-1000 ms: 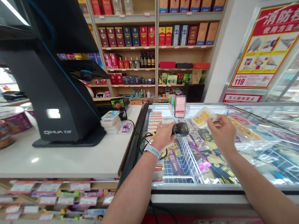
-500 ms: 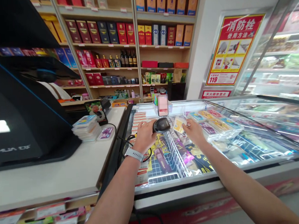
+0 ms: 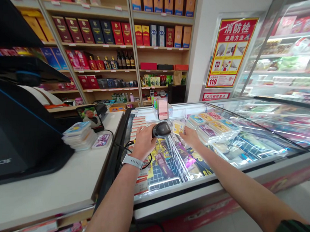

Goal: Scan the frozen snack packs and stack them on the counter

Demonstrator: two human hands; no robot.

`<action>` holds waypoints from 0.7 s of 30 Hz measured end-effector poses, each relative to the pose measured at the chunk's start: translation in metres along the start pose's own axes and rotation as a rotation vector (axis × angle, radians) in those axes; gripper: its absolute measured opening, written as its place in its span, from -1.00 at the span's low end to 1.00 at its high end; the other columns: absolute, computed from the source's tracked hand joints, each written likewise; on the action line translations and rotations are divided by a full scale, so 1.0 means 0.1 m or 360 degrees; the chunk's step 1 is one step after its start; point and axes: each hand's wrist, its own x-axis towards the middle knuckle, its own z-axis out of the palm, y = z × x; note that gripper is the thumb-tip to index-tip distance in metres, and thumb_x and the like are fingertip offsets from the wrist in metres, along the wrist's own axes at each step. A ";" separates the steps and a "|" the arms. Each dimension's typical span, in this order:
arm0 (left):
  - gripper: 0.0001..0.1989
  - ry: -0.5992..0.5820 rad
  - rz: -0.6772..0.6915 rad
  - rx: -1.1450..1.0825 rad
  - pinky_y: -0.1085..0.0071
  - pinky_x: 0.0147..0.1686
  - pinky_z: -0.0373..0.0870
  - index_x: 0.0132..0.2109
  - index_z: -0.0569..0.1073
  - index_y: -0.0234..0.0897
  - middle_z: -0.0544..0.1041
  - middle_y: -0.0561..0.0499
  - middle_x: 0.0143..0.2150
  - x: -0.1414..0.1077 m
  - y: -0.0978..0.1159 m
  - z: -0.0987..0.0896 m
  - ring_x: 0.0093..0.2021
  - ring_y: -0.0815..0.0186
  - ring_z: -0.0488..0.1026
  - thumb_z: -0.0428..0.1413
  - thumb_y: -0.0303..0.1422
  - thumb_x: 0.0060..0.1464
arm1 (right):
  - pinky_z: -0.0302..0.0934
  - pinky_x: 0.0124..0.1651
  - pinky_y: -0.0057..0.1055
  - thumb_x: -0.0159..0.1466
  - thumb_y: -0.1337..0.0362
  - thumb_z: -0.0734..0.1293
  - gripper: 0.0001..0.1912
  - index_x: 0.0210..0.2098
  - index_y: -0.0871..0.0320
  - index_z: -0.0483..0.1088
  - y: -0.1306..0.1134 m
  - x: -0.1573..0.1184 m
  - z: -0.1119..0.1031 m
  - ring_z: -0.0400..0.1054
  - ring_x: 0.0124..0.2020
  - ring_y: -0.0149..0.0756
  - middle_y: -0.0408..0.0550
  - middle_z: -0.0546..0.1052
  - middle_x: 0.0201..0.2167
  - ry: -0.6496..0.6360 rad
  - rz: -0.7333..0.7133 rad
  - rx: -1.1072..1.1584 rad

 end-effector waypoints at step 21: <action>-0.49 0.0128 -0.0006 0.0025 0.11 0.28 0.10 0.20 0.33 -0.22 0.54 -0.09 0.11 0.01 0.01 -0.03 0.15 0.13 0.44 0.06 -0.48 0.07 | 0.43 -0.26 -0.19 0.16 0.07 0.34 -0.68 -0.20 0.15 0.48 0.04 0.09 -0.06 0.50 -0.36 -0.17 -0.01 0.59 -0.37 0.0464 0.0099 0.1127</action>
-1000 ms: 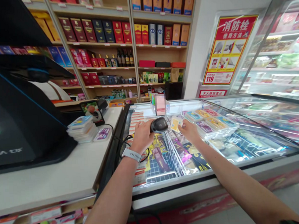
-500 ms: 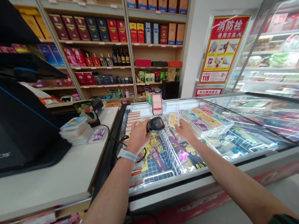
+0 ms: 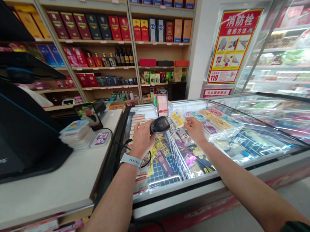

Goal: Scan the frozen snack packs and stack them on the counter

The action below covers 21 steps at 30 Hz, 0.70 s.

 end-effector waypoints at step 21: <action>-0.46 -0.0007 -0.0008 0.0141 0.06 0.31 0.06 0.24 0.31 -0.23 0.55 -0.11 0.11 0.00 -0.03 0.07 0.12 0.10 0.47 0.05 -0.49 0.08 | 0.48 -0.20 -0.18 0.11 0.02 0.40 -0.59 -0.16 0.15 0.44 -0.06 0.07 0.04 0.49 -0.39 -0.25 -0.04 0.57 -0.33 -0.0001 0.0080 0.0588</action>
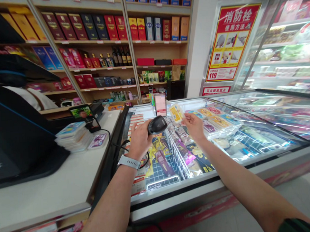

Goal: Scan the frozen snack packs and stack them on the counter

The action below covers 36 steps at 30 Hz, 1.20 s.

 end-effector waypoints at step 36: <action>-0.44 0.0049 0.0058 -0.0032 0.06 0.27 0.12 0.24 0.31 -0.28 0.56 -0.13 0.08 -0.01 0.01 -0.01 0.07 0.08 0.49 0.06 -0.50 0.07 | 0.48 -0.25 -0.22 0.11 0.06 0.43 -0.62 -0.17 0.17 0.47 -0.02 -0.03 0.02 0.49 -0.42 -0.28 -0.08 0.55 -0.38 -0.0005 -0.0013 0.0064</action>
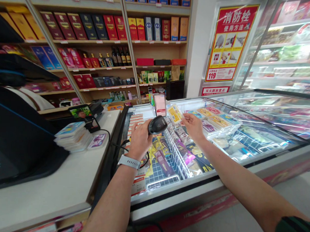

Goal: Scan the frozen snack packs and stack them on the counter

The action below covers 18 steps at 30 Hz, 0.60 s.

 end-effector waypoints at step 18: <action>-0.46 0.0029 0.0014 -0.0063 0.10 0.24 0.15 0.22 0.33 -0.26 0.56 -0.12 0.07 0.01 0.01 0.00 0.08 0.09 0.47 0.06 -0.51 0.06 | 0.49 -0.26 -0.22 0.12 0.07 0.41 -0.64 -0.18 0.18 0.47 -0.01 -0.01 0.00 0.49 -0.42 -0.28 -0.07 0.56 -0.38 0.0015 -0.0018 -0.0027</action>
